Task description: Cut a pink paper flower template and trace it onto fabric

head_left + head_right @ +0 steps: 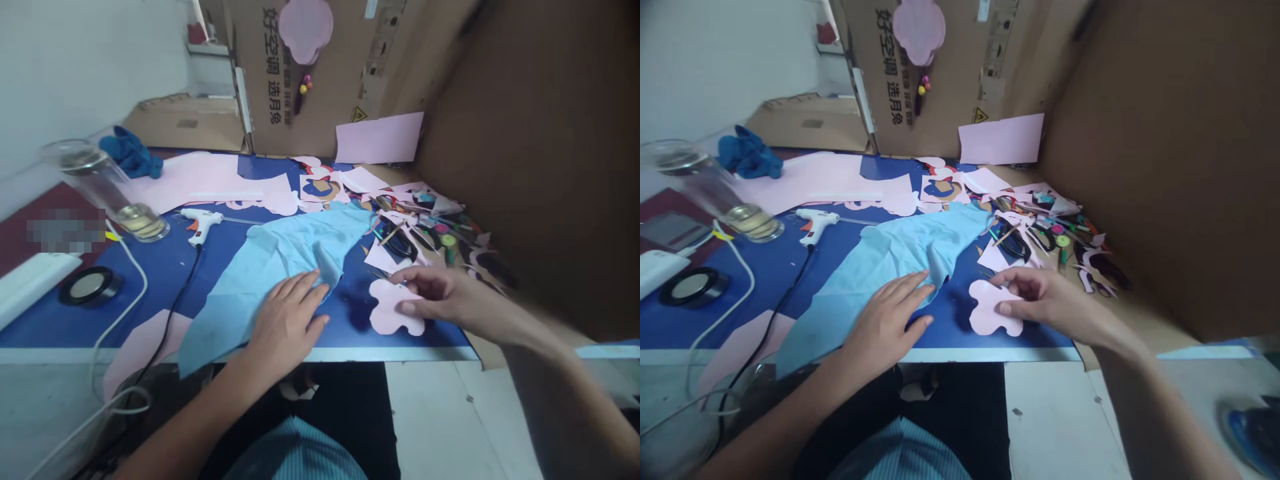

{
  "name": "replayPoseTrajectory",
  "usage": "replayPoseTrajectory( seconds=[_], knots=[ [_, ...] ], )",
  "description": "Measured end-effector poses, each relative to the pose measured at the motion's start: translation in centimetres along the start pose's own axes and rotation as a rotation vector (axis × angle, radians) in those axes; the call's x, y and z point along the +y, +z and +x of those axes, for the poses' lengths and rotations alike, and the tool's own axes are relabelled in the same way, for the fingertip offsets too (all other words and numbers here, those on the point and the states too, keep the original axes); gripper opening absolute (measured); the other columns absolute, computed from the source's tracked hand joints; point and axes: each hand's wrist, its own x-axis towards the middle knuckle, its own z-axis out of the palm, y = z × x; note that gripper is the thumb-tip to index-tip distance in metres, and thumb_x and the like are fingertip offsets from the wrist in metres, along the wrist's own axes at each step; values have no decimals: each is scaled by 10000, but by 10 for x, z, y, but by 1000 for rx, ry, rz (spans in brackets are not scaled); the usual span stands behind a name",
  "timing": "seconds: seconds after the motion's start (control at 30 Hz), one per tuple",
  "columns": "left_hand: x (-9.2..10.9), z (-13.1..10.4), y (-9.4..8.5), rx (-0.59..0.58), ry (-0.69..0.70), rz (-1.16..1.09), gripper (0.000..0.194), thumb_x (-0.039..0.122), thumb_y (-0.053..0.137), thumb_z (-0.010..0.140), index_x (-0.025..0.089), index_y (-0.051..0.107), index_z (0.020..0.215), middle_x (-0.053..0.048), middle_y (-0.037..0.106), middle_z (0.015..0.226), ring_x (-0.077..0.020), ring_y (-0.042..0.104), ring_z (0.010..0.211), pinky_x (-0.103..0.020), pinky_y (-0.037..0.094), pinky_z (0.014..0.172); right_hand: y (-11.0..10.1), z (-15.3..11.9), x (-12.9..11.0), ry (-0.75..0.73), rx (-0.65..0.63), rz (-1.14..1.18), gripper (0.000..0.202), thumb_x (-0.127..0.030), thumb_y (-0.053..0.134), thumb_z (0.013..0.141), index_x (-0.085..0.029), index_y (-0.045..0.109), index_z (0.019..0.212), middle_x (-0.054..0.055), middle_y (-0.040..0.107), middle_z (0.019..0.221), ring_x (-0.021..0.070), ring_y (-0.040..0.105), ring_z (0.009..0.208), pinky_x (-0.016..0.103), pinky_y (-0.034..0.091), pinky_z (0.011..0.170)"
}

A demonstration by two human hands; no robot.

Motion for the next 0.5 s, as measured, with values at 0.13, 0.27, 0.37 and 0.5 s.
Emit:
replayPoseTrajectory(
  seconds=[0.13, 0.27, 0.37, 0.5],
  knots=[
    [-8, -24, -1, 21, -73, 217, 512, 422, 648, 1073, 164, 615, 1513, -209, 568, 1674, -409, 560, 1537, -648, 481, 1241, 13, 9, 18, 17, 65, -244, 493, -631, 819, 892, -253, 803, 1208, 23, 749, 788, 224, 680, 708, 319, 464, 610],
    [-19, -36, -7, 29, -88, 290, 496, 454, 644, 1072, 174, 630, 1480, -211, 553, 1686, -433, 562, 1530, -678, 504, 1204, 13, 16, 26, -25, 347, -584, 433, -606, 782, 928, -314, 806, 1246, 76, 810, 1088, 308, 753, 916, 389, 540, 722],
    [-21, -38, -9, 66, -93, 299, 406, 419, 656, 1065, 173, 677, 1386, -213, 593, 1649, -436, 600, 1490, -669, 529, 1179, 21, 17, 15, -186, 501, -747, 354, -488, 754, 979, -316, 787, 1286, 103, 800, 1212, 348, 768, 1016, 429, 563, 781],
    [-19, -34, -7, 96, -20, 307, 218, 273, 538, 1113, 200, 740, 1155, -153, 731, 1498, -386, 682, 1402, -613, 567, 1139, 53, 27, -6, -393, 380, -766, 349, -383, 759, 1000, -311, 755, 1342, 107, 772, 1266, 328, 768, 1069, 439, 603, 859]
  ],
)
